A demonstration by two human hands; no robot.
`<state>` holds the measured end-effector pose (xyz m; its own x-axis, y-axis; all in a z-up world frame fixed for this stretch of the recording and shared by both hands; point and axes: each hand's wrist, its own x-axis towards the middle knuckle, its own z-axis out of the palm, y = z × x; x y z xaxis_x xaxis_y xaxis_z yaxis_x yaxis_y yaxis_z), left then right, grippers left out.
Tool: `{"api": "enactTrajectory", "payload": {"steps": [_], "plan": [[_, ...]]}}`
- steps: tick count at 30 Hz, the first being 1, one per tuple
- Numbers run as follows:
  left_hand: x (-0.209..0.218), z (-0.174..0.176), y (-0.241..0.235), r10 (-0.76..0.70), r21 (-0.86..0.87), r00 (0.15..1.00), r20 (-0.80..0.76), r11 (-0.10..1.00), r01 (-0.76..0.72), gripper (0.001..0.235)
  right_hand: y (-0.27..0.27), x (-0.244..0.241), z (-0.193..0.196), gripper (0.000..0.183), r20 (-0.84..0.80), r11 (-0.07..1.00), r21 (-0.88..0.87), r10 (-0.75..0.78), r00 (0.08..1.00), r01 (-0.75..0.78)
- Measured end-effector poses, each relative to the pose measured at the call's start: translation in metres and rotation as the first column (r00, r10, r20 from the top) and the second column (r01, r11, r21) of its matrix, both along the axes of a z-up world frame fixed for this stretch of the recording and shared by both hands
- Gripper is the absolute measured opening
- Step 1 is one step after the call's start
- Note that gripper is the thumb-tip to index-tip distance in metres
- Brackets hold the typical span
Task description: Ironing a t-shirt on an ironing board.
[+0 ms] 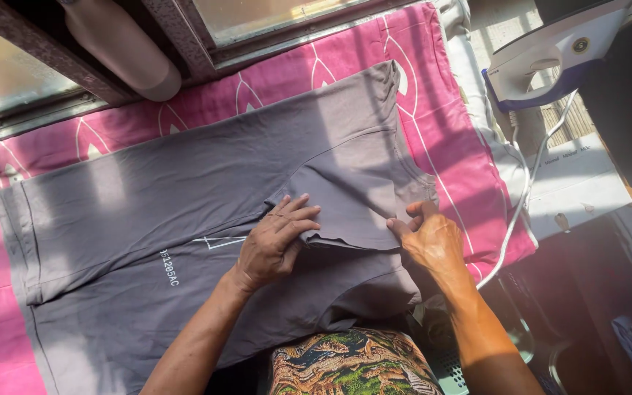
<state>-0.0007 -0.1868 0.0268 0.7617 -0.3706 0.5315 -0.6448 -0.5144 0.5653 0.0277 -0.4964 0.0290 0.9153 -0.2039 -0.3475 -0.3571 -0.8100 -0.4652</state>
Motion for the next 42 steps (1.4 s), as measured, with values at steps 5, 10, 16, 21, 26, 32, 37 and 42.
{"api": "enactTrajectory", "payload": {"steps": [5,10,16,21,26,32,37,42], "plan": [[-0.006,0.004,0.008,-0.035,-0.026,0.992,-0.117,0.999,0.032,0.020,0.000,-0.007,0.003,0.027,-0.070,0.993,0.118,0.021,0.997,-0.013],[0.000,0.011,0.031,-0.132,-0.157,0.949,-0.287,0.984,0.090,0.019,0.006,-0.023,0.014,0.047,-0.159,0.729,0.640,-0.185,0.970,0.245],[0.029,0.027,0.043,-0.232,-0.164,0.849,-0.476,0.971,0.174,0.017,0.026,-0.022,0.031,0.039,-0.148,0.994,0.061,-0.080,0.986,0.090],[0.084,0.009,0.015,-0.012,-0.044,0.967,-0.253,0.999,0.000,0.023,0.064,0.021,-0.003,0.049,0.512,0.971,-0.064,0.230,0.828,-0.230],[0.143,-0.028,0.002,0.205,0.292,0.977,-0.058,0.939,-0.180,0.055,0.125,0.111,0.003,0.048,0.637,0.855,-0.093,0.445,0.630,-0.511],[0.160,-0.050,0.014,0.381,0.568,0.898,-0.220,0.798,-0.200,0.084,0.083,0.187,-0.041,0.084,0.391,0.830,-0.411,0.534,0.750,-0.377],[0.158,-0.065,0.015,0.386,0.587,0.909,-0.160,0.778,-0.227,0.098,0.078,0.187,-0.048,0.084,0.514,0.875,-0.410,0.455,0.727,-0.257],[0.115,-0.054,0.051,0.489,0.495,0.864,-0.115,0.783,-0.378,0.095,0.003,0.174,-0.010,0.086,0.644,0.950,-0.159,0.305,0.702,-0.267]]}}
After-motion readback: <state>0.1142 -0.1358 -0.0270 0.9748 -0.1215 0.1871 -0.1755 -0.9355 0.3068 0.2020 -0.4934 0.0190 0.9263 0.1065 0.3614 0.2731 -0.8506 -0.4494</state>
